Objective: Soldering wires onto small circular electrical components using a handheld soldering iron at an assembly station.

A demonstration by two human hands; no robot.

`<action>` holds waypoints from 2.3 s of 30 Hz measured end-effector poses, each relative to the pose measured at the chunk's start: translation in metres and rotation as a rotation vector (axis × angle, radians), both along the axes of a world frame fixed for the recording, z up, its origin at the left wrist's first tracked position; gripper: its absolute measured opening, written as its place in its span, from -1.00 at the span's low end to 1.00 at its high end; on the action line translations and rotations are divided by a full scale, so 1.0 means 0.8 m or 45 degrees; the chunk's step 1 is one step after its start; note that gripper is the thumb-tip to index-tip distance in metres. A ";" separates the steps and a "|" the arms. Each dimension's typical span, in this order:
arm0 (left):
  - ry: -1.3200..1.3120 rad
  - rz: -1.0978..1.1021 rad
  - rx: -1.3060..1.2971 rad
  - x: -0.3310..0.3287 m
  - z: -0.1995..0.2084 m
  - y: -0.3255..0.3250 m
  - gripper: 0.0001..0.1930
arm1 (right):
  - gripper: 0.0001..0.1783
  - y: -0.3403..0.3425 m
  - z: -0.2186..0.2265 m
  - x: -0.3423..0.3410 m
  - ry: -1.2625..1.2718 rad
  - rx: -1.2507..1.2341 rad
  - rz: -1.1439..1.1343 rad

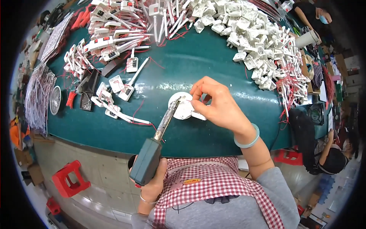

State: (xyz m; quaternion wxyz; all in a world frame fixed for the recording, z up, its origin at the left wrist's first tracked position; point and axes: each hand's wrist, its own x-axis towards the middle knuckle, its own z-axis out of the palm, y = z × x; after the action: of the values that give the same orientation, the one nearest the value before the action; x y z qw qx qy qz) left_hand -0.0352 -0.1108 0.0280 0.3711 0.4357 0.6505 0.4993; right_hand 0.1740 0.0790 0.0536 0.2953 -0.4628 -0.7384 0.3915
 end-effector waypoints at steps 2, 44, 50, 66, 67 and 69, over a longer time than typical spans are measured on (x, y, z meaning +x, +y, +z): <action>-0.026 0.017 -0.026 0.001 -0.001 -0.001 -0.59 | -0.89 0.001 0.005 0.000 0.037 -0.173 -0.007; -0.114 0.114 0.084 0.010 -0.009 0.001 -0.57 | -0.93 -0.033 -0.009 0.018 0.374 -0.346 -0.029; -0.396 -0.049 0.005 0.036 0.008 0.047 -0.53 | -0.90 -0.049 0.012 0.011 0.277 -0.220 0.483; -0.236 0.106 0.076 0.065 0.000 0.075 -0.62 | -0.59 -0.098 -0.029 0.026 0.533 -0.229 0.302; -0.267 0.149 0.063 0.068 0.007 0.079 -0.65 | -0.57 -0.103 -0.037 0.026 0.606 -0.243 0.259; -0.375 0.208 0.078 0.076 0.014 0.082 -0.68 | -0.59 -0.114 -0.049 0.023 0.683 -0.240 0.213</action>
State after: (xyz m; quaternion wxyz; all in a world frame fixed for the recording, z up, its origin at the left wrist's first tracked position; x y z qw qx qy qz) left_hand 0.0260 -0.0451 0.0390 0.4072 0.3146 0.6068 0.6057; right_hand 0.1923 -0.0120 0.0142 0.4025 -0.3057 -0.6300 0.5896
